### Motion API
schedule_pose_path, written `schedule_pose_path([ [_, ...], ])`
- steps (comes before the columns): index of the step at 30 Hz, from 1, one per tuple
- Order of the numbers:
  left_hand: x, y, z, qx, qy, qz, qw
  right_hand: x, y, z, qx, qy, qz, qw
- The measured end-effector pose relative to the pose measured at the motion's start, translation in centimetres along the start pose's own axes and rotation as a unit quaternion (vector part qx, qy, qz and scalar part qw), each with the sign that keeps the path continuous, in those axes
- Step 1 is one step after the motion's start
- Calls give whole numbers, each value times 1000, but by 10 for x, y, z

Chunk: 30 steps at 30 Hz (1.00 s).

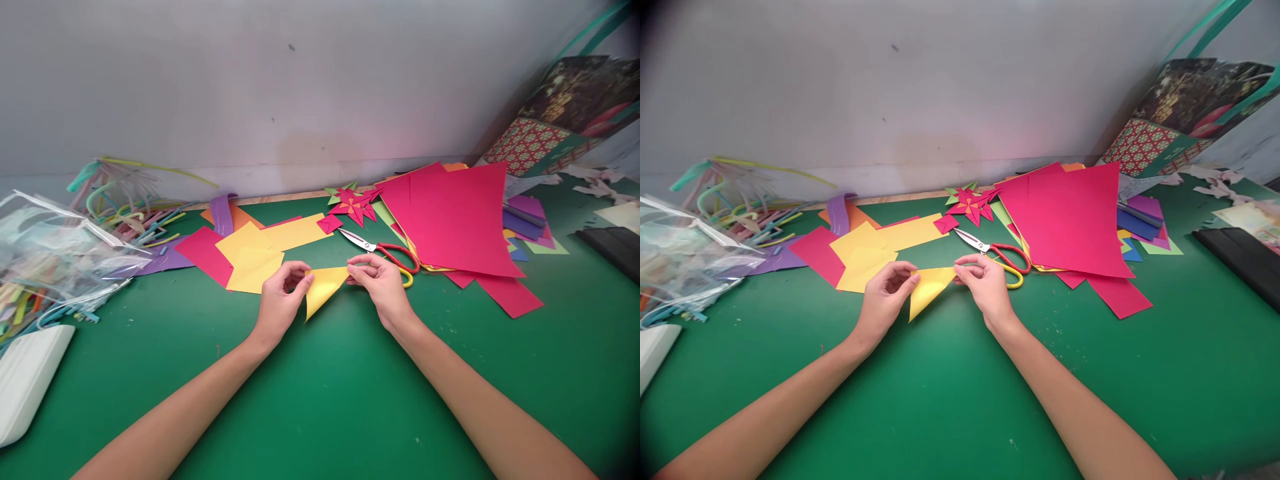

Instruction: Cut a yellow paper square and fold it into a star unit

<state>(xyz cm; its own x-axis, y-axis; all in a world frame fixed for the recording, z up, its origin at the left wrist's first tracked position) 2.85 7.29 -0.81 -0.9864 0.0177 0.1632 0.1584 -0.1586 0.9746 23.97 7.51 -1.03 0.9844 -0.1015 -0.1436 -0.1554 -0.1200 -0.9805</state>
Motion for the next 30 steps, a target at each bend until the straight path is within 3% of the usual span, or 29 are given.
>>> schedule_pose_path([
  [30, 0, 2, 0, 0, 10, 5, 1000, -1, 1, 0, -5, -20, 7, 1000],
])
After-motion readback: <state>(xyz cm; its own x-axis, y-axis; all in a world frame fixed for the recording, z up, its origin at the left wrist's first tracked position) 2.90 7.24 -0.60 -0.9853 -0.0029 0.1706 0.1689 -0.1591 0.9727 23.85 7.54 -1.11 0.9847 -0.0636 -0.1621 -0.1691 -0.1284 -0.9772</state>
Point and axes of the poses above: each hand's wrist, its own z-axis towards the middle knuckle, its own x-axis out of the back of the hand, y = z × x, the point moved 3 cm from there along z, towards the middle knuckle, and after that the axes turned 2 degrees about -z, right-handed, at the moved point
